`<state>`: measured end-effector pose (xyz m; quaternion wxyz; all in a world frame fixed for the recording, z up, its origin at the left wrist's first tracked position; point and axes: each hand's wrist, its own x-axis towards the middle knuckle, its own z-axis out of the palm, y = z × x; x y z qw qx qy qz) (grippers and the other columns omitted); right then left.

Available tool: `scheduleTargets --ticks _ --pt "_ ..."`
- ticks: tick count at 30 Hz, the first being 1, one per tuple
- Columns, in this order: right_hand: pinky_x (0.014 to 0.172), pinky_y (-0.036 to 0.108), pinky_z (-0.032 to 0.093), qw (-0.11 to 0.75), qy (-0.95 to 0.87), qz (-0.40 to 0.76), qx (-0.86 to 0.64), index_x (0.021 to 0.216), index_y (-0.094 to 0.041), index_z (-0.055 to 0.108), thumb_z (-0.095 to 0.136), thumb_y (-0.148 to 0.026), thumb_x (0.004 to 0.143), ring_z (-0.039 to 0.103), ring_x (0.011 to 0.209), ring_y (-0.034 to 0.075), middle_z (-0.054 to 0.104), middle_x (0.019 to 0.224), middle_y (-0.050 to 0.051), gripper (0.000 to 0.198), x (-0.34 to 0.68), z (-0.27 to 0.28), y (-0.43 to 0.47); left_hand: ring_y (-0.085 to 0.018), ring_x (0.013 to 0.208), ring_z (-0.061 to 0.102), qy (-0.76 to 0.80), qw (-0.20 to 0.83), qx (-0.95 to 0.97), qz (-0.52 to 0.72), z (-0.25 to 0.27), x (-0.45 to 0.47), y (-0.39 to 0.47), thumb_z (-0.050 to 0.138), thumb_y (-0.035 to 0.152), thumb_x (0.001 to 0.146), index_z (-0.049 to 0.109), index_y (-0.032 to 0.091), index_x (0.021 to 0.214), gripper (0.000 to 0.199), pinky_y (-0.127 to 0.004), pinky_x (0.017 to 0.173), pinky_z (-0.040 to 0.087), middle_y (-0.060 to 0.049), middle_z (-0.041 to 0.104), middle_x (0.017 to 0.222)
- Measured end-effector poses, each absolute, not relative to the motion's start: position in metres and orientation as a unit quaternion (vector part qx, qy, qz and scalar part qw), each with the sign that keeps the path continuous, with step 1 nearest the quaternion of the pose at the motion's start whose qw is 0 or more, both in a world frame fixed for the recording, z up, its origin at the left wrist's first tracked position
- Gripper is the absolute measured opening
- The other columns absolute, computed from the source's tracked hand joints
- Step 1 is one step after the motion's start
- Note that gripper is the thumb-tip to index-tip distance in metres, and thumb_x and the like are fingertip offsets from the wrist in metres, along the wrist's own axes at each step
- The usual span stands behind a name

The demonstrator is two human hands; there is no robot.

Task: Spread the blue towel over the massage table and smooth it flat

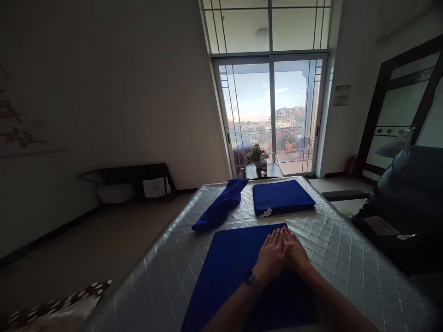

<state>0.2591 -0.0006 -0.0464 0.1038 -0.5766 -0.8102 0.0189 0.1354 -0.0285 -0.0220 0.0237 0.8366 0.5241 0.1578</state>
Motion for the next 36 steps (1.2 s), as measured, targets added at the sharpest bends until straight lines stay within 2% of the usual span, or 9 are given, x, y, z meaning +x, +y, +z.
scheduleTargets --ticks 4,9,14,19,23,36 --pt "0.123 0.04 0.016 0.111 -0.793 0.04 -0.598 0.155 -0.003 0.024 0.021 -0.032 0.099 0.013 0.153 0.021 0.021 0.164 0.015 0.063 0.257 -0.046 0.0 -0.025 0.151 0.027 0.569 0.02 0.808 0.152 -0.041 0.109 -0.016 0.012 0.053 0.102 0.033 0.011 0.153 0.069 -0.048 0.123 0.028 -0.014 0.037 0.16" --pt "0.124 0.039 0.013 0.127 -0.782 0.066 -0.607 0.155 -0.003 0.025 0.017 -0.038 0.1 0.013 0.153 0.021 0.023 0.164 0.014 0.065 0.255 -0.041 0.0 -0.027 0.15 0.028 0.651 -0.009 0.746 0.137 -0.055 0.011 -0.009 0.015 0.057 0.1 0.035 0.012 0.153 0.072 -0.049 0.122 0.027 -0.015 0.036 0.16" --pt "0.124 0.039 0.012 0.129 -0.78 0.075 -0.607 0.155 -0.003 0.025 0.017 -0.039 0.1 0.013 0.153 0.021 0.022 0.164 0.014 0.067 0.255 -0.038 -0.003 -0.029 0.151 0.027 0.718 -0.013 0.684 0.128 -0.058 -0.064 -0.012 0.015 0.062 0.099 0.035 0.004 0.151 0.08 -0.051 0.121 0.026 -0.021 0.034 0.16" --pt "0.124 0.04 0.012 0.107 -0.78 0.072 -0.613 0.155 -0.003 0.024 0.018 -0.04 0.1 0.013 0.153 0.021 0.022 0.164 0.014 0.067 0.252 -0.035 -0.002 -0.03 0.151 0.026 0.728 -0.02 0.673 0.125 -0.054 -0.067 -0.016 0.015 0.067 0.096 0.032 -0.001 0.151 0.089 -0.045 0.123 0.024 -0.023 0.029 0.161" --pt "0.123 0.041 0.012 0.092 -0.783 0.051 -0.613 0.155 -0.003 0.027 0.018 -0.037 0.1 0.015 0.153 0.022 0.025 0.163 0.015 0.066 0.249 -0.029 0.006 -0.03 0.151 0.026 0.728 -0.017 0.675 0.118 -0.05 -0.063 -0.018 0.015 0.068 0.096 0.03 -0.001 0.152 0.09 -0.045 0.123 0.024 -0.022 0.029 0.161" --pt "0.124 0.037 0.013 0.118 -0.783 0.052 -0.609 0.156 -0.004 0.024 0.017 -0.04 0.101 0.014 0.153 0.018 0.024 0.164 0.013 0.066 0.25 -0.042 0.03 -0.029 0.153 0.021 0.734 -0.002 0.671 0.109 -0.048 -0.062 -0.019 0.011 0.072 0.093 0.026 -0.001 0.153 0.095 -0.044 0.124 0.02 -0.021 0.025 0.163"
